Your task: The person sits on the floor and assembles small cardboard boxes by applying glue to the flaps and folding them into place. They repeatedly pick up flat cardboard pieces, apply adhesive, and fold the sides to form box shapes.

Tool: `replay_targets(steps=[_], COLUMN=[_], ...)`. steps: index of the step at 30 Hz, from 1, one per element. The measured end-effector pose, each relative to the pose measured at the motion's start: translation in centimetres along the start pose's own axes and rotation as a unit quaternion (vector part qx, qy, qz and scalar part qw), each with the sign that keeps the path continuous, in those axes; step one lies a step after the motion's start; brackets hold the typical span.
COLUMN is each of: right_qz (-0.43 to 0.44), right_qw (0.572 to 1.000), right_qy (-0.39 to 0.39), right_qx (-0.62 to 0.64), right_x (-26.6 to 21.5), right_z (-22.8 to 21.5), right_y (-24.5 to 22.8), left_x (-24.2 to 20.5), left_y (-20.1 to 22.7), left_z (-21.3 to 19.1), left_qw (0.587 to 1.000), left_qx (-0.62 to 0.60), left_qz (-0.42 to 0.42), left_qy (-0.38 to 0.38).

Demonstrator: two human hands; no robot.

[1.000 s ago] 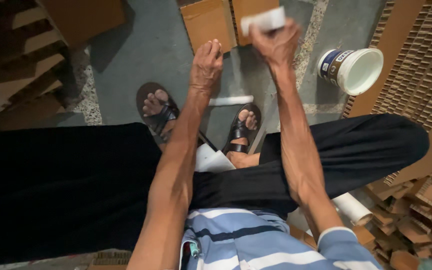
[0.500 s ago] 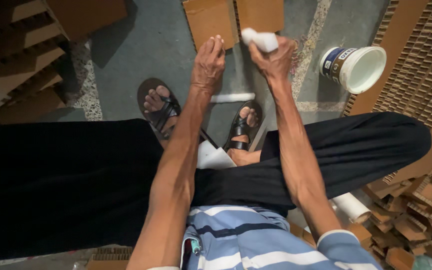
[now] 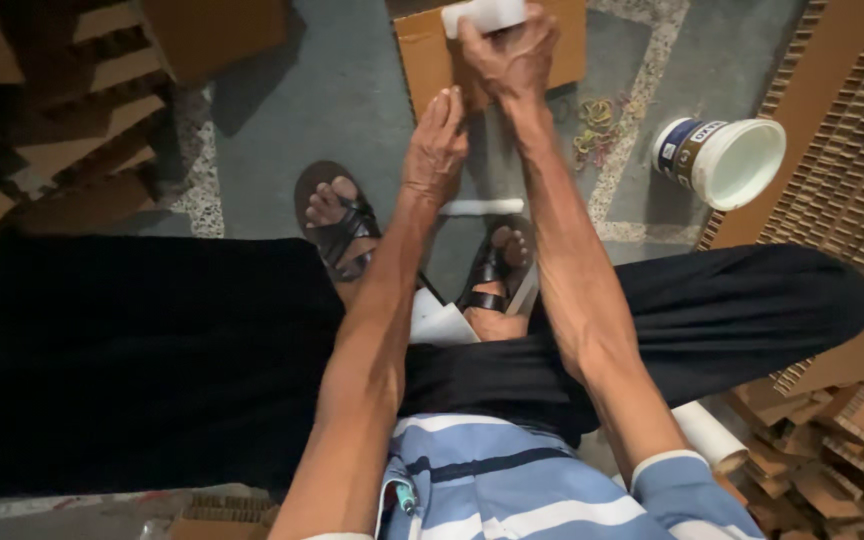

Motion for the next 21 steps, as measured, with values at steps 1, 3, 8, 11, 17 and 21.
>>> replay_targets(steps=[1, 3, 8, 11, 17, 21], right_qz=[-0.028, -0.023, 0.004, 0.127, 0.164, -0.006], right_qw=[0.999, 1.000, 0.975, 0.931, 0.969, 0.996], right_qy=[0.027, 0.005, -0.110, -0.195, -0.108, 0.061], right_qx=[-0.012, 0.021, 0.192, 0.283, 0.148, 0.064], right_x=[-0.2, -0.5, -0.4, -0.8, 0.6, 0.7], right_z=[0.7, 2.5, 5.8, 6.4, -1.4, -5.5], right_y=[-0.6, -1.0, -3.8, -3.0, 4.8, 6.0], left_x=[0.0, -0.1, 0.2, 0.1, 0.3, 0.5], left_y=[-0.3, -0.6, -0.3, 0.0, 0.1, 0.4], left_z=[1.0, 2.8, 3.6, 1.9, -1.7, -2.2], left_qw=[0.999, 0.995, 0.984, 0.987, 0.997, 0.998], left_qx=[-0.008, -0.025, -0.059, 0.024, 0.050, 0.002], left_qz=[-0.008, -0.022, -0.025, -0.013, -0.013, 0.007], left_qy=[-0.031, -0.093, -0.169, -0.158, -0.065, -0.064])
Point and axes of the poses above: each hand's wrist, its own x-axis towards the middle knuckle, its own z-axis out of the palm, y = z × x, the point moved 7 cm from there along x, towards the middle knuckle, and after that the axes turned 11 degrees about -y, right-handed, at the moved point
